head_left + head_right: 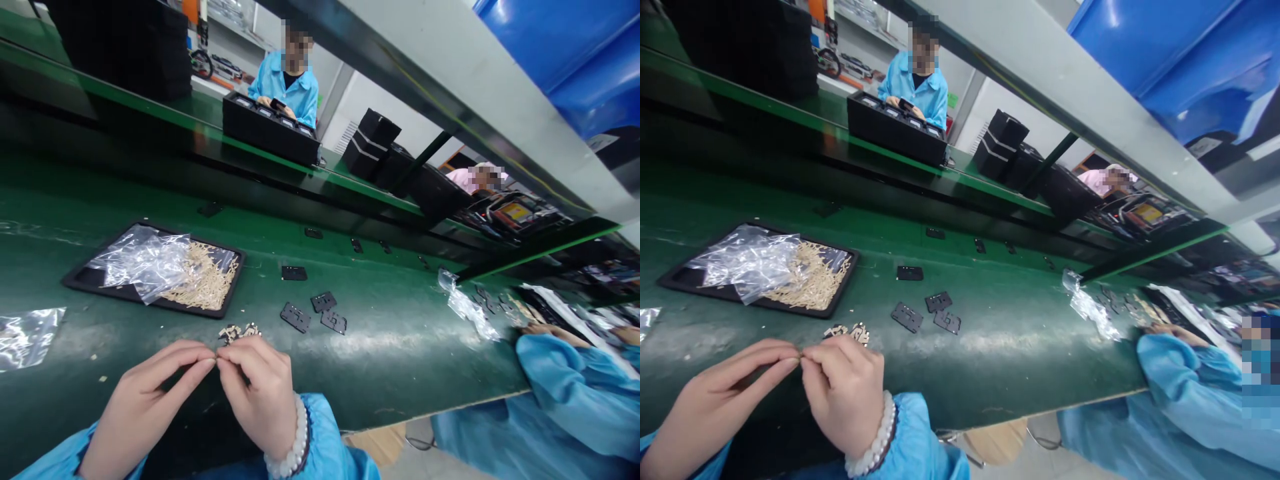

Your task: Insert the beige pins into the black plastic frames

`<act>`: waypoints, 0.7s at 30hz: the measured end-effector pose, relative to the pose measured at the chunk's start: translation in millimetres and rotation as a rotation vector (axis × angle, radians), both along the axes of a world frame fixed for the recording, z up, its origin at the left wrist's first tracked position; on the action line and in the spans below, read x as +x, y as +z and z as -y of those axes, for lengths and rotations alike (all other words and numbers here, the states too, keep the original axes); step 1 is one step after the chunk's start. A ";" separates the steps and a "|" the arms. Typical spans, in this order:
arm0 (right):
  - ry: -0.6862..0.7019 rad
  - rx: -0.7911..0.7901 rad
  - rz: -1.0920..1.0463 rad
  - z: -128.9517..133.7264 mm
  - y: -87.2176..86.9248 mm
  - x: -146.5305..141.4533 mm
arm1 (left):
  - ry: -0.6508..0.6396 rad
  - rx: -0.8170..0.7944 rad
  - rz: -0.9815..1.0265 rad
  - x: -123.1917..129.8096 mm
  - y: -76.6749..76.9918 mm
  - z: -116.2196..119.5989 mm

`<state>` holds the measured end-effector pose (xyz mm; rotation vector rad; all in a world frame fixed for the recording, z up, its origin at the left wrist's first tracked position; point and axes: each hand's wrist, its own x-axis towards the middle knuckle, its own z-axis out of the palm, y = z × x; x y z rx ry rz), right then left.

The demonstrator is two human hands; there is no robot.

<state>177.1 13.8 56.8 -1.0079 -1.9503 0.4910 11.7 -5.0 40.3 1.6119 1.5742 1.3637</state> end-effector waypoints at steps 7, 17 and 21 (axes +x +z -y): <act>0.042 0.062 0.202 -10.5 2.2 -7.2 | -0.118 0.289 -0.318 -14.7 0.1 -3.6; -0.103 -0.253 0.187 -87.3 -5.4 -22.7 | -0.030 -0.375 0.234 -34.1 -6.8 -28.8; 0.002 -0.260 0.349 -110.3 -3.4 -32.5 | 0.039 -0.334 0.448 -38.2 -15.3 -42.9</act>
